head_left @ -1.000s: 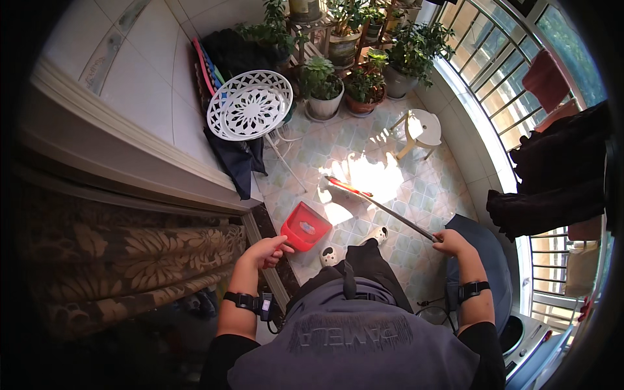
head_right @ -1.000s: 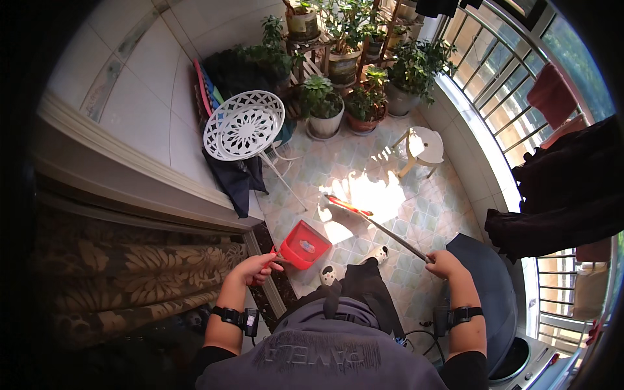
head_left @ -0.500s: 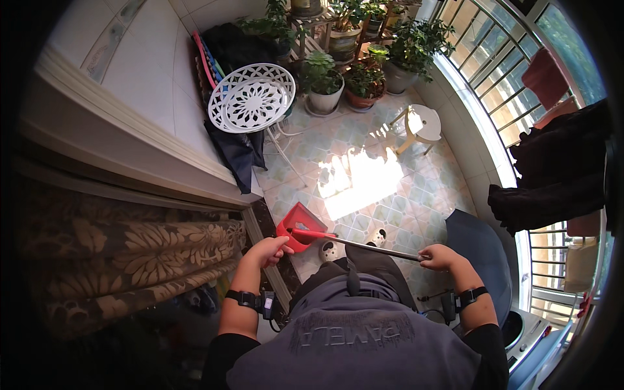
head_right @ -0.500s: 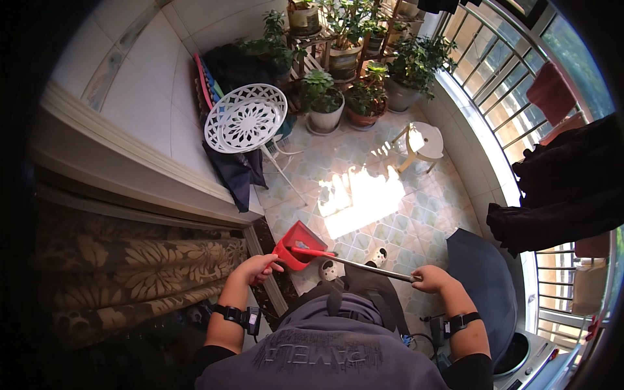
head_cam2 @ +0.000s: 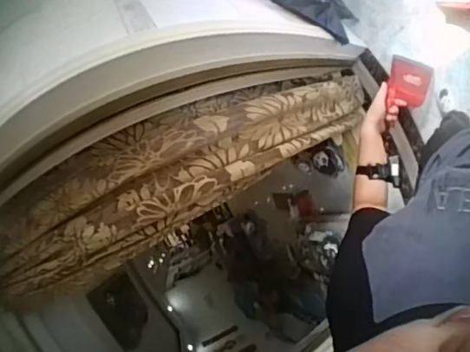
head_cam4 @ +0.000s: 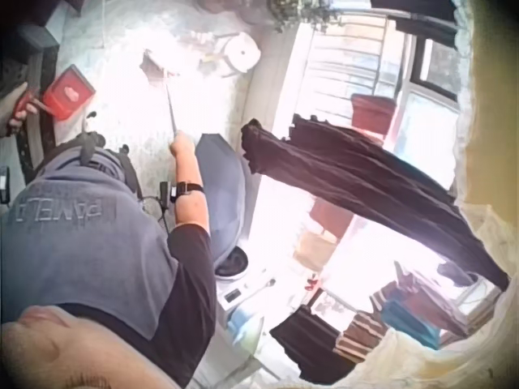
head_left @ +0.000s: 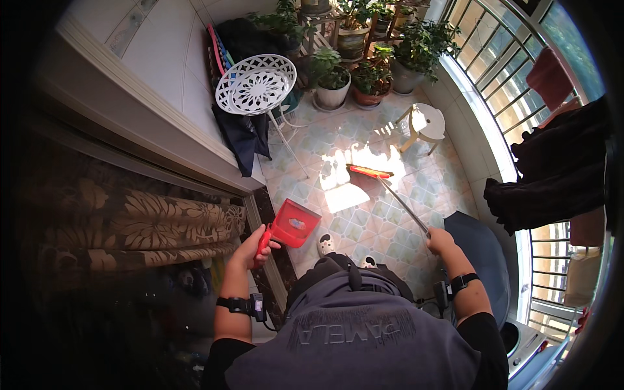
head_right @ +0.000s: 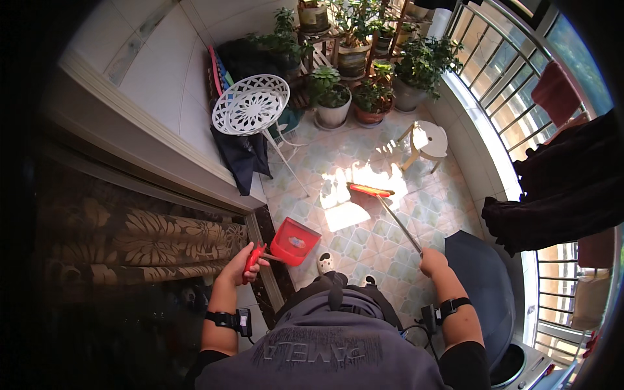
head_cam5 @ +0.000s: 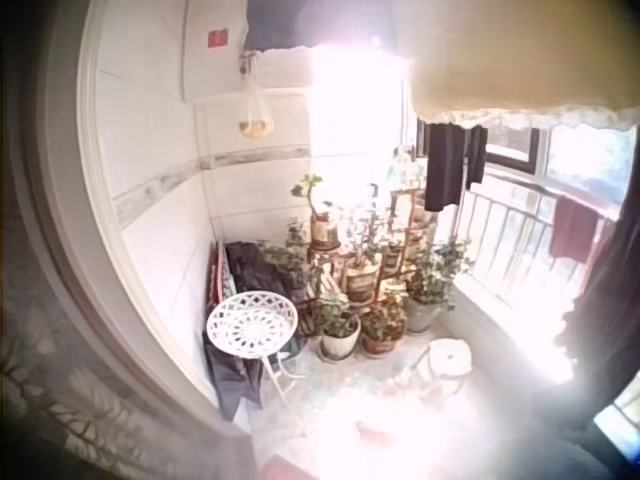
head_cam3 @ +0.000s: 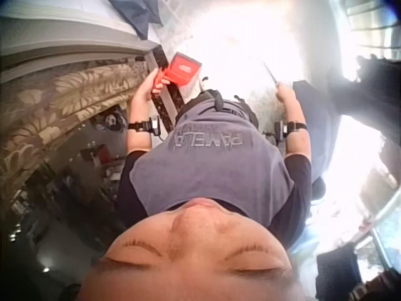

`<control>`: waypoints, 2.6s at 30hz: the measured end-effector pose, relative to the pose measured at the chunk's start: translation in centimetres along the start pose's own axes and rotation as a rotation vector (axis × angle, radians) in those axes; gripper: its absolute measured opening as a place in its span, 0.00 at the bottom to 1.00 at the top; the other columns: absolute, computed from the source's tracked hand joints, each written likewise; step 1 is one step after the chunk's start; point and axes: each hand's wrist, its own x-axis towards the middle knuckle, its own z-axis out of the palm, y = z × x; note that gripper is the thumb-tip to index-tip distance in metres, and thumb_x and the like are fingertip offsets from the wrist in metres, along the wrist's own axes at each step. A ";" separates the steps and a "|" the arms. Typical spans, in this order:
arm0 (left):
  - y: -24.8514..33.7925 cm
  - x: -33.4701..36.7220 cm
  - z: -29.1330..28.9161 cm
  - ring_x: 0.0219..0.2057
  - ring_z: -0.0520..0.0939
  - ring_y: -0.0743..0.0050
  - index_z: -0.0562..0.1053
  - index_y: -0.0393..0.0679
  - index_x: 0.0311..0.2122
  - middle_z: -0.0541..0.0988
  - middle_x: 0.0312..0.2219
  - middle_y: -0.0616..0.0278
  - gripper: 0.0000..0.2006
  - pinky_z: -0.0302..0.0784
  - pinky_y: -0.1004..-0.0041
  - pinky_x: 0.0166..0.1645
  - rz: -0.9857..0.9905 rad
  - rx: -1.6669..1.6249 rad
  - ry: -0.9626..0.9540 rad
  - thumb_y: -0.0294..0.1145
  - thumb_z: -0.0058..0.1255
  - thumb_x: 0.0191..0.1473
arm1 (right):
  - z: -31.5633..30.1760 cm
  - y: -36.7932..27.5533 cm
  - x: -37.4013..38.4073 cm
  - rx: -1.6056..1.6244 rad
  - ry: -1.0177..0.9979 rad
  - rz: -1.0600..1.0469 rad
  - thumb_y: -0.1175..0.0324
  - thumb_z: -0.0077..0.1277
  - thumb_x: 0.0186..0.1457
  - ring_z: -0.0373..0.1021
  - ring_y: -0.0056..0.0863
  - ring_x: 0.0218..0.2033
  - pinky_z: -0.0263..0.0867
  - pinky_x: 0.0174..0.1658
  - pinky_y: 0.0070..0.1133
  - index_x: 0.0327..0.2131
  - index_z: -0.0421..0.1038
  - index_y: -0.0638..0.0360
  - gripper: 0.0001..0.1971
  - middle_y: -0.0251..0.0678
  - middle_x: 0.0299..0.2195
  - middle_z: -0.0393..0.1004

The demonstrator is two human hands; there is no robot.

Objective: The recorder uses a broom and dustpan to sweep debris on the balcony.

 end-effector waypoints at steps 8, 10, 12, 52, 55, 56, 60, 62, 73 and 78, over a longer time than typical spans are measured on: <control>-6.3 -4.0 6.5 0.06 0.53 0.88 0.70 0.39 0.34 0.57 0.08 0.78 0.29 0.46 0.82 0.13 0.013 0.016 0.017 0.58 0.28 0.55 | 4.9 8.1 -0.5 0.478 -0.189 0.163 0.75 0.40 0.43 0.70 0.37 0.18 0.66 0.18 0.32 0.37 0.63 0.66 0.14 0.48 0.24 0.71; -7.3 -4.6 8.3 0.07 0.51 0.87 0.70 0.40 0.35 0.55 0.08 0.78 0.26 0.44 0.81 0.13 0.034 0.083 0.095 0.55 0.29 0.56 | 5.9 9.5 -0.7 0.395 -0.097 0.127 0.75 0.40 0.43 0.72 0.38 0.20 0.67 0.19 0.30 0.42 0.63 0.65 0.19 0.50 0.28 0.72; -8.1 -4.8 9.7 0.07 0.50 0.88 0.70 0.40 0.34 0.55 0.08 0.78 0.25 0.43 0.81 0.13 0.003 0.098 0.121 0.53 0.29 0.56 | 6.6 10.3 -0.8 0.413 -0.109 0.106 0.74 0.41 0.43 0.71 0.39 0.20 0.67 0.19 0.30 0.45 0.62 0.64 0.20 0.49 0.29 0.72; -19.5 -2.4 10.7 0.08 0.49 0.87 0.72 0.41 0.35 0.54 0.08 0.78 0.22 0.43 0.81 0.14 -0.074 -0.064 0.178 0.51 0.33 0.54 | -2.0 6.6 -3.9 0.105 -0.774 -0.198 0.67 0.50 0.48 0.65 0.20 0.18 0.63 0.20 0.19 0.52 0.61 0.54 0.25 0.32 0.23 0.69; -20.9 -3.5 10.4 0.08 0.50 0.88 0.71 0.39 0.34 0.54 0.08 0.78 0.22 0.44 0.82 0.14 -0.071 -0.085 0.215 0.49 0.33 0.55 | -4.1 8.4 -4.8 0.197 -0.671 -0.232 0.66 0.50 0.47 0.65 0.20 0.18 0.63 0.21 0.19 0.51 0.63 0.55 0.25 0.33 0.25 0.71; -21.3 -3.7 10.3 0.08 0.50 0.88 0.71 0.38 0.34 0.53 0.08 0.78 0.22 0.44 0.82 0.14 -0.053 -0.113 0.220 0.48 0.34 0.55 | -4.4 8.9 -4.8 0.195 -0.650 -0.265 0.66 0.50 0.47 0.65 0.20 0.18 0.63 0.21 0.19 0.51 0.63 0.55 0.25 0.33 0.25 0.71; -22.4 -4.6 10.1 0.08 0.49 0.88 0.71 0.37 0.34 0.53 0.08 0.78 0.21 0.44 0.82 0.14 -0.021 -0.186 0.250 0.47 0.34 0.55 | -2.3 9.0 -2.4 0.134 -0.427 -0.279 0.64 0.52 0.45 0.69 0.27 0.21 0.66 0.26 0.24 0.50 0.64 0.57 0.26 0.40 0.31 0.74; -22.6 -4.6 10.1 0.07 0.49 0.87 0.69 0.38 0.36 0.52 0.07 0.79 0.23 0.44 0.81 0.13 0.027 -0.212 0.214 0.50 0.31 0.55 | 0.5 7.2 0.1 -0.011 -0.036 -0.590 0.67 0.48 0.46 0.72 0.38 0.29 0.67 0.33 0.29 0.48 0.65 0.58 0.22 0.46 0.33 0.74; -22.7 -2.8 8.8 0.06 0.48 0.85 0.71 0.36 0.35 0.51 0.06 0.79 0.26 0.47 0.80 0.12 0.013 -0.373 0.281 0.51 0.30 0.55 | 4.2 0.6 0.2 -0.417 -0.338 -0.440 0.71 0.40 0.48 0.68 0.42 0.41 0.65 0.42 0.32 0.47 0.64 0.52 0.20 0.44 0.40 0.71; -23.5 -3.0 8.4 0.07 0.48 0.85 0.71 0.37 0.33 0.51 0.07 0.78 0.23 0.47 0.79 0.14 0.051 -0.398 0.220 0.50 0.32 0.55 | -0.3 0.7 -0.8 -0.452 -0.485 -0.551 0.64 0.47 0.46 0.69 0.39 0.40 0.64 0.42 0.29 0.50 0.65 0.47 0.23 0.41 0.37 0.73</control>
